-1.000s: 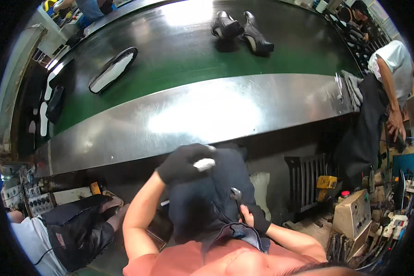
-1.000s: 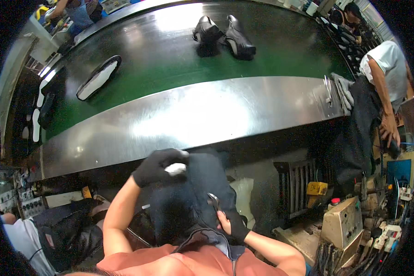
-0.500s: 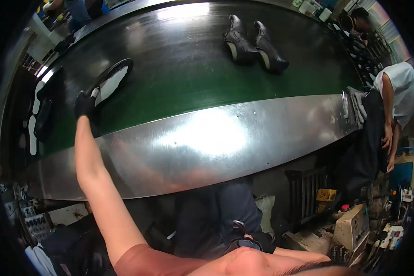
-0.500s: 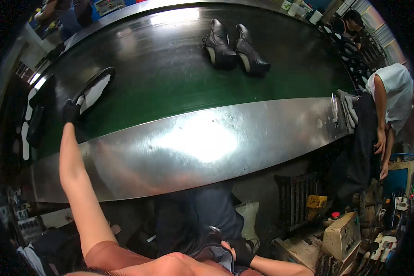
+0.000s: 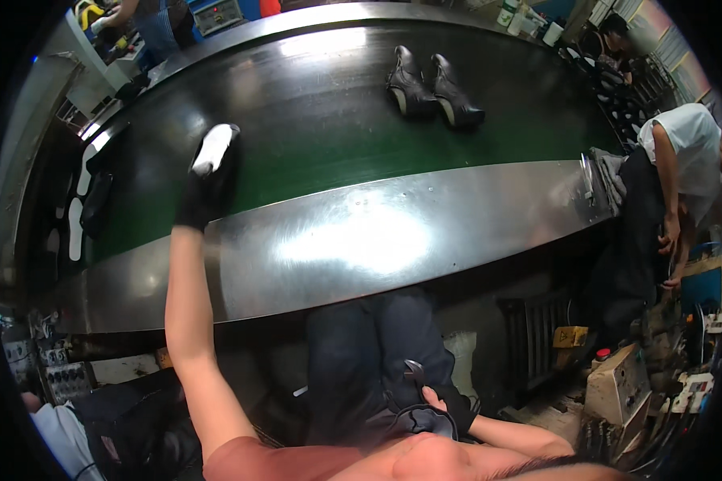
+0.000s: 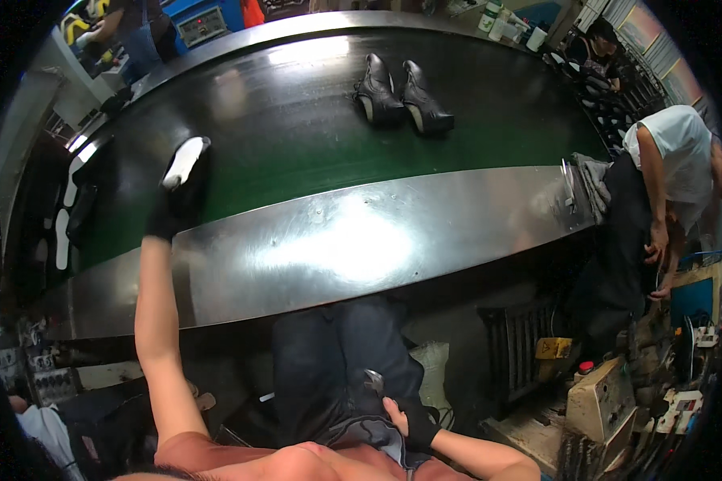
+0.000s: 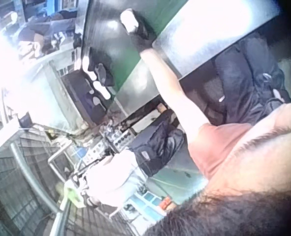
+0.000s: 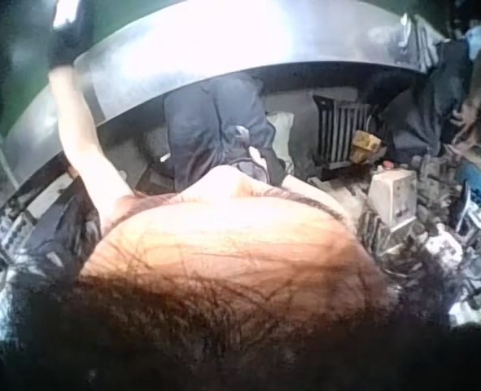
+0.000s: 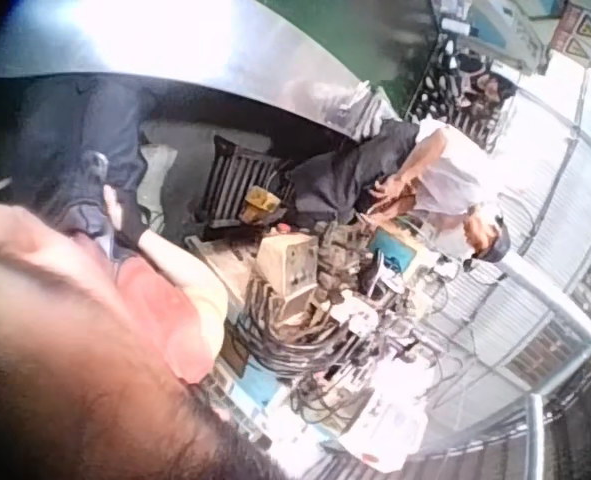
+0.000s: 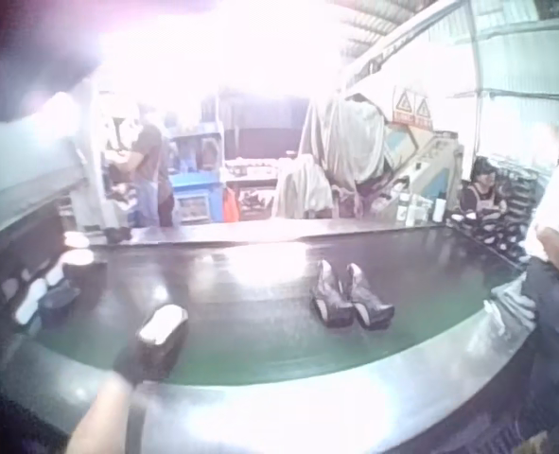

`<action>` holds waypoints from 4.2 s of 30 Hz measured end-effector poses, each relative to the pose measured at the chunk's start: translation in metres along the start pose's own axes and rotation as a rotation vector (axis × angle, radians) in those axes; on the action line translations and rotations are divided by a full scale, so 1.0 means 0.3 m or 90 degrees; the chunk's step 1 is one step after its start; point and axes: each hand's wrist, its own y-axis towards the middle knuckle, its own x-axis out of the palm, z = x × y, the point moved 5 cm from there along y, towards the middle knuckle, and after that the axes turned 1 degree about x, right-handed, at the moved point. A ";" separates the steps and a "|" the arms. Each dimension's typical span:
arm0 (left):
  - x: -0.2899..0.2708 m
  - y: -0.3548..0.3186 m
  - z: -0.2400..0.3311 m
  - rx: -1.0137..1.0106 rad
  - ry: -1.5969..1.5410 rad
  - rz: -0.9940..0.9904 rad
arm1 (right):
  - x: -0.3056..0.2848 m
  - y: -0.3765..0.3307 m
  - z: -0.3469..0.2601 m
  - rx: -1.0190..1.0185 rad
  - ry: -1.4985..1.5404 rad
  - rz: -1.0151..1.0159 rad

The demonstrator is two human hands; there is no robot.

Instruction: The person repeatedly picks up white shoe insoles from a conveyor belt and trims their edges using a pair of pliers. They hold the insole against their lap and carefully cut along the perimeter before placing the finished insole back onto the belt.

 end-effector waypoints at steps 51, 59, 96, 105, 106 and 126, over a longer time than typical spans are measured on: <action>0.666 -1.698 0.139 0.016 -0.273 -0.275 | 0.184 -0.204 -0.172 -0.498 -0.402 -0.268; 0.677 -1.677 0.062 0.044 -0.358 -0.258 | 0.183 -0.166 -0.094 -0.544 -0.430 -0.291; 0.796 -1.518 -0.090 -0.150 -0.227 -0.074 | -0.115 0.133 -0.563 -0.206 -0.487 -0.324; 0.750 -1.450 -0.184 0.026 0.281 -0.026 | -0.103 -0.062 -0.970 -0.526 -0.776 -0.206; 0.745 -1.476 -0.215 0.044 0.230 -0.041 | -0.060 -0.116 -0.997 -0.511 -0.703 -0.201; 0.798 -1.790 -0.374 -0.126 -0.151 -0.132 | 0.077 -0.253 -0.697 -0.513 -0.497 -0.250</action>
